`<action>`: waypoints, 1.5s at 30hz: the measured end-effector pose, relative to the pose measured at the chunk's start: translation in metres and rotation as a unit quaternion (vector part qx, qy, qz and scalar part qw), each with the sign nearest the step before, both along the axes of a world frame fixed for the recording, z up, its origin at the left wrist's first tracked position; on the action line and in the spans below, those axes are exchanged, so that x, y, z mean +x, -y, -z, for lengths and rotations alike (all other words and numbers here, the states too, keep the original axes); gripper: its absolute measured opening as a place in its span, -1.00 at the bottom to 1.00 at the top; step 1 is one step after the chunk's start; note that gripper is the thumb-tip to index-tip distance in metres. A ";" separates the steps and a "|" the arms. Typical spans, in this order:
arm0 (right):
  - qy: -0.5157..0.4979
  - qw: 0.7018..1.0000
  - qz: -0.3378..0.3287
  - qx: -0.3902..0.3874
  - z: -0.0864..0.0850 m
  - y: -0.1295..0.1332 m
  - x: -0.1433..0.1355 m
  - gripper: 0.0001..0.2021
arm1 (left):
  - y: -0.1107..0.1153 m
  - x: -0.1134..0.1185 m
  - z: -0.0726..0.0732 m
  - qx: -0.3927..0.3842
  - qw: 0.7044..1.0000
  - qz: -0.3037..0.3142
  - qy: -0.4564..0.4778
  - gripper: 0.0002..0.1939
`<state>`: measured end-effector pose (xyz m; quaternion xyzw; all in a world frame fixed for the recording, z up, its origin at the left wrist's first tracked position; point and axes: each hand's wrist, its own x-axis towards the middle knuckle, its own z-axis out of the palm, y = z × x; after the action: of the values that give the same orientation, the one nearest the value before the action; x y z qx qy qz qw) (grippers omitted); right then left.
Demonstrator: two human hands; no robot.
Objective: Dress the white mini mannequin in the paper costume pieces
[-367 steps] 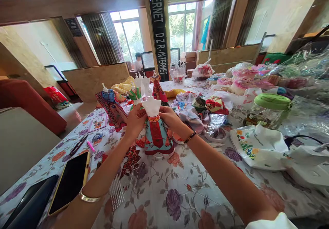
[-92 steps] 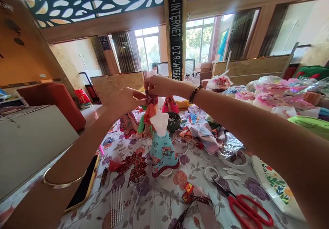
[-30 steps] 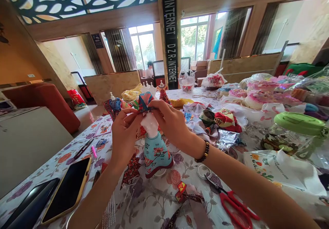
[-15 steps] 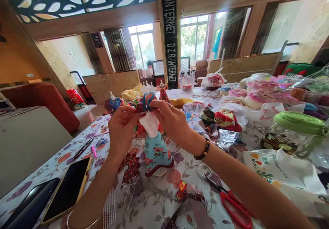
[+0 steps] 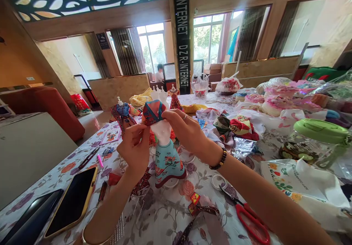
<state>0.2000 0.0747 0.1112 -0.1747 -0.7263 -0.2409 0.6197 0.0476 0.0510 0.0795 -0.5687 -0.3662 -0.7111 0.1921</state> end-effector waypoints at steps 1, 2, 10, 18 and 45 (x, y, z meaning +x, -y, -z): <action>0.005 1.000 0.000 -0.003 -0.001 0.000 0.000 -0.79 | 0.000 0.000 0.001 0.007 1.000 -0.005 -0.006 -0.90; 0.005 1.000 0.002 -0.004 -0.001 0.000 0.001 -0.79 | 0.000 0.000 0.002 0.017 1.000 -0.009 -0.013 -0.90; -0.051 0.995 -0.050 -0.070 0.004 0.001 0.003 -0.76 | 0.004 0.003 0.010 0.114 0.988 -0.059 -0.087 -0.81; -0.127 0.976 -0.111 -0.135 0.015 0.004 -0.002 -0.73 | 0.007 0.008 0.020 0.091 0.994 -0.052 -0.040 -0.83; -0.290 0.906 -0.211 -0.225 0.018 0.000 -0.004 -0.80 | 0.011 0.023 0.014 0.061 0.997 -0.011 -0.035 -0.84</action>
<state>0.1958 0.0746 0.0936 -0.2146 -0.5692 0.1268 0.7835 0.0710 0.0401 0.0659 -0.5764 -0.3213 -0.7096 0.2468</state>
